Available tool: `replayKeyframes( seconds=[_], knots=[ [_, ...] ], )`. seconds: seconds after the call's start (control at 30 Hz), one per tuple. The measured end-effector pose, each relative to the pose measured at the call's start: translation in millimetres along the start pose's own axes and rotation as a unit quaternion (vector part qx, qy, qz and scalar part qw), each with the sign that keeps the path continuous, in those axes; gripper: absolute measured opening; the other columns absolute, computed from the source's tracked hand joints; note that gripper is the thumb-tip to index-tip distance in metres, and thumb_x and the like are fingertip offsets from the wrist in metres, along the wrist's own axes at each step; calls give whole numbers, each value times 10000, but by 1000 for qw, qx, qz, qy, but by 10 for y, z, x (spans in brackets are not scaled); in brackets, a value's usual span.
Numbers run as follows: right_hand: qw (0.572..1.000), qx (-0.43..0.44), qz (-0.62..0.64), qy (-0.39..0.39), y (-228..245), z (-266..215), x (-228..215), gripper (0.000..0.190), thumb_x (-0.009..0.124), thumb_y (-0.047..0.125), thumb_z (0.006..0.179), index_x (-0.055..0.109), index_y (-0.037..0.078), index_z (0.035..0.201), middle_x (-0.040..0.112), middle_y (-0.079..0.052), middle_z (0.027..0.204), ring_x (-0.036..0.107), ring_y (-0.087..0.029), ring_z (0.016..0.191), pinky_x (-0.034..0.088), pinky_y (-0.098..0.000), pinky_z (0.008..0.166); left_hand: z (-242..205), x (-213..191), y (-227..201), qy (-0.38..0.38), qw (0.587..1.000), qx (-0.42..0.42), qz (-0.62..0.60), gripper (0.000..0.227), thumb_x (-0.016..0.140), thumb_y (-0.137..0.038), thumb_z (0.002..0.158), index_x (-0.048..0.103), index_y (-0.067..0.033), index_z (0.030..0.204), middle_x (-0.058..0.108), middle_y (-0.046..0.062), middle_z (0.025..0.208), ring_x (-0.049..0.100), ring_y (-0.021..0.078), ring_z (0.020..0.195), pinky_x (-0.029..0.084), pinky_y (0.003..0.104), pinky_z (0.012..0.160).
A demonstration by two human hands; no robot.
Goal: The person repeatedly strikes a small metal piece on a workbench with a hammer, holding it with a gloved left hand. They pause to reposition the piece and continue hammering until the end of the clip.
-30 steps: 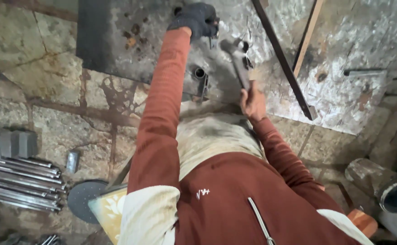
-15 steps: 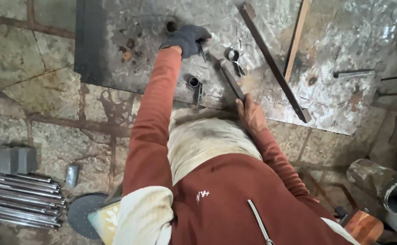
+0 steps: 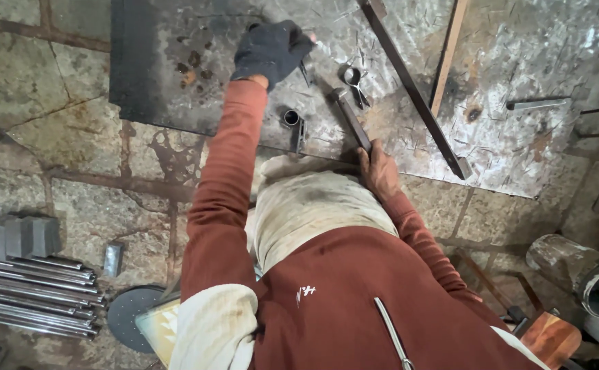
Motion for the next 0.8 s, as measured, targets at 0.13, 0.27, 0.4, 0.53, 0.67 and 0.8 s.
replayKeyframes(
  seconds=[0.13, 0.27, 0.4, 0.53, 0.67, 0.8],
  knots=[
    [1000, 7, -11, 7, 1, -4, 2, 272, 605, 292, 1067, 503, 52, 1147, 646, -304, 746, 633, -542, 725, 467, -598, 583, 101, 456, 25, 82, 988, -72, 109, 607, 558, -696, 994, 668, -107, 1092, 729, 169, 923, 725, 355, 832, 566, 519, 722],
    [999, 26, -25, 2, -21, 8, 6, 308, 593, 315, 1056, 502, 47, 1177, 650, -321, 755, 630, -555, 718, 473, -609, 586, 131, 881, 357, -19, 999, 8, -37, 363, 705, -485, 899, 745, -145, 1020, 753, 143, 979, 701, 363, 918, 538, 477, 813],
    [999, 25, -25, 0, -68, -3, 44, 324, 581, 333, 1059, 503, 52, 1200, 651, -318, 747, 633, -555, 712, 473, -612, 583, -211, 738, 476, -46, 967, 21, -250, 319, 729, -249, 945, 692, -122, 1236, 747, 118, 1079, 735, 293, 942, 563, 404, 833],
    [999, 22, -32, -5, -98, -4, 58, 334, 583, 332, 1054, 508, 48, 1213, 650, -315, 737, 631, -554, 697, 470, -612, 572, -455, 804, 747, -94, 980, 52, -168, 378, 787, -163, 913, 671, -117, 1269, 733, 143, 1082, 724, 309, 933, 571, 407, 824],
    [1000, 10, -21, -2, -67, 1, 37, 310, 583, 323, 1066, 517, 46, 1187, 650, -298, 727, 636, -538, 702, 471, -600, 581, -706, 753, 669, -103, 973, -14, -208, 543, 770, -129, 861, 622, -151, 1383, 740, 147, 1034, 727, 303, 908, 566, 409, 842],
    [1000, 0, -21, -6, -111, 8, 67, 287, 589, 306, 1066, 526, 44, 1167, 645, -290, 721, 637, -529, 698, 469, -591, 578, -769, 591, 395, -243, 959, 96, -112, 663, 845, -131, 687, 633, -119, 1315, 712, 200, 1179, 676, 400, 1021, 543, 447, 870]
  ],
)
Point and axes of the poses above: each hand's wrist, its own z-axis towards the middle knuckle, its own x-axis out of the palm, y = z × x, the point moved 2 cm from there along z, towards the middle knuckle
